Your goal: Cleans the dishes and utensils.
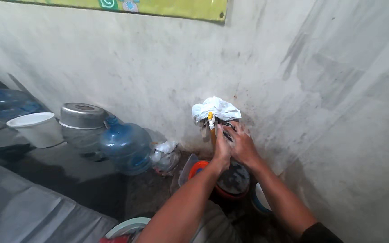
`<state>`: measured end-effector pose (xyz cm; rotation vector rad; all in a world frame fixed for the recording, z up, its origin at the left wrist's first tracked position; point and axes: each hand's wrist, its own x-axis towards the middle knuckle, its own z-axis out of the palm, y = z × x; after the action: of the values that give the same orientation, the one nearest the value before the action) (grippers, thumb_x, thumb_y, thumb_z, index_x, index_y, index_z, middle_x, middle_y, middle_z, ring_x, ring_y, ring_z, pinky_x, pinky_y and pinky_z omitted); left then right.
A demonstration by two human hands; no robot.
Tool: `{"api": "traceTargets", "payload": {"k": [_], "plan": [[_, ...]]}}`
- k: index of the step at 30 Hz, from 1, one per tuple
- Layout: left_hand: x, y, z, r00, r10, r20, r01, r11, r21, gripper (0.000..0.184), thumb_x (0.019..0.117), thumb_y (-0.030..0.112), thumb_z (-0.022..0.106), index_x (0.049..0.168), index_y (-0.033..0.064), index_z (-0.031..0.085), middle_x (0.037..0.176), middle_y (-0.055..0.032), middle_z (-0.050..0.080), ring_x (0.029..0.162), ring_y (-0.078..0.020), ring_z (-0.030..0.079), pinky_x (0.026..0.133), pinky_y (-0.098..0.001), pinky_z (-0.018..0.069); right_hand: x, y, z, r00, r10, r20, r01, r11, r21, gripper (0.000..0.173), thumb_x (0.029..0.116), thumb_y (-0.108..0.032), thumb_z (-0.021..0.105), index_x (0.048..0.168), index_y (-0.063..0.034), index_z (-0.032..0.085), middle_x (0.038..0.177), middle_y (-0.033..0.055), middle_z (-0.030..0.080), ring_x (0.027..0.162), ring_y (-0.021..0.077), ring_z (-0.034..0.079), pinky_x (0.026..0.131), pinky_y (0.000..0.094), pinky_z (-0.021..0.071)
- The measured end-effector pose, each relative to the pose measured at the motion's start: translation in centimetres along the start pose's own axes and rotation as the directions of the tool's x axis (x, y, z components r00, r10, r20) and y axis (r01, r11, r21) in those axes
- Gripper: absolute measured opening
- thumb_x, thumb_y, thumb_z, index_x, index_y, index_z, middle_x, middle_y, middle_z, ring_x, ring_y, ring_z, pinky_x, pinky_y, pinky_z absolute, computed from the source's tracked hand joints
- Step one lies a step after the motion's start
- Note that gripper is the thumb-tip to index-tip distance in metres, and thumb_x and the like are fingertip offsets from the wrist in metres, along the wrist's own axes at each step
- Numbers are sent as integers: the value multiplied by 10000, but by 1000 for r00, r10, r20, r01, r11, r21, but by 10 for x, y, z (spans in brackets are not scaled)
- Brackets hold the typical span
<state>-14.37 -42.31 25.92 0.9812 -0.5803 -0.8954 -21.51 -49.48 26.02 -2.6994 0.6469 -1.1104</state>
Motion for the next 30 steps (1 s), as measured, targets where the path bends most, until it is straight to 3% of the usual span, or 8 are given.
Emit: {"api": "traceTargets", "payload": {"k": [3, 6, 11, 13, 16, 19, 25, 30], "plan": [[-6, 3, 5, 998, -51, 21, 49, 995, 85, 845, 955, 803, 95, 1240, 216, 633, 1027, -64, 686, 856, -181, 650, 647, -358, 541, 12, 6, -13, 1000, -28, 5, 28, 998, -47, 334, 939, -338, 680, 1224, -177, 747, 1275, 164, 656, 1151, 388, 635, 900, 608, 539], [-10, 6, 10, 999, -37, 40, 31, 991, 132, 721, 1017, 723, 224, 1386, 215, 578, 1268, -97, 654, 1094, -243, 645, 824, -462, 569, 32, 7, -33, 997, 53, 52, -52, 998, -29, 302, 961, -295, 660, 1118, -51, 745, 1064, 195, 710, 951, 396, 701, 788, 627, 555], [-4, 1, 16, 979, 149, -140, -132, 983, 125, 477, 1026, 507, 564, 1350, 159, 606, 1134, -108, 701, 965, -227, 690, 795, -446, 588, 37, 6, -42, 927, 376, -7, -366, 906, 211, 521, 1038, -511, 536, 799, -59, 635, 676, 110, 581, 632, 271, 595, 595, 517, 486], [-1, 1, 17, 956, 187, -226, -165, 980, 112, 479, 1024, 515, 561, 1335, 154, 611, 1122, -109, 692, 955, -226, 677, 784, -450, 578, 21, -5, -31, 868, 475, -147, -386, 829, 404, 500, 1030, -508, 561, 880, -37, 635, 705, 113, 569, 610, 247, 557, 565, 474, 484], [2, 1, 22, 925, 224, -306, -221, 974, 46, 510, 1031, 526, 535, 1381, 157, 570, 1187, -104, 681, 1039, -218, 674, 884, -464, 573, 2, -25, -4, 731, 624, -277, -334, 680, 653, 401, 1062, -410, 537, 1134, -42, 680, 938, 100, 694, 848, 183, 672, 782, 432, 579], [5, 0, 20, 923, 216, -317, -222, 975, 18, 561, 1034, 550, 507, 1456, 181, 483, 1278, -105, 649, 1134, -231, 650, 954, -484, 550, -14, -38, 19, 660, 693, -288, -296, 593, 749, 316, 1042, -306, 593, 1129, -12, 673, 926, 79, 688, 848, 127, 663, 807, 360, 571], [3, -1, 4, 972, 130, -197, -104, 985, 141, 613, 1031, 630, 432, 1548, 333, 288, 1497, -95, 484, 1220, -267, 581, 917, -521, 528, -51, -46, 39, 744, 566, -354, -203, 697, 688, 247, 973, -187, 659, 1077, 35, 690, 897, 54, 732, 849, 30, 698, 839, 244, 593], [3, 1, -3, 982, 166, -94, -156, 982, 108, 456, 1087, 538, 336, 1515, 440, 460, 1539, 46, 490, 1265, -195, 556, 950, -487, 498, -67, -16, 39, 901, 151, -406, -11, 945, 327, 347, 842, -137, 690, 1125, 60, 727, 936, 164, 760, 846, 193, 744, 800, 359, 611]]}}
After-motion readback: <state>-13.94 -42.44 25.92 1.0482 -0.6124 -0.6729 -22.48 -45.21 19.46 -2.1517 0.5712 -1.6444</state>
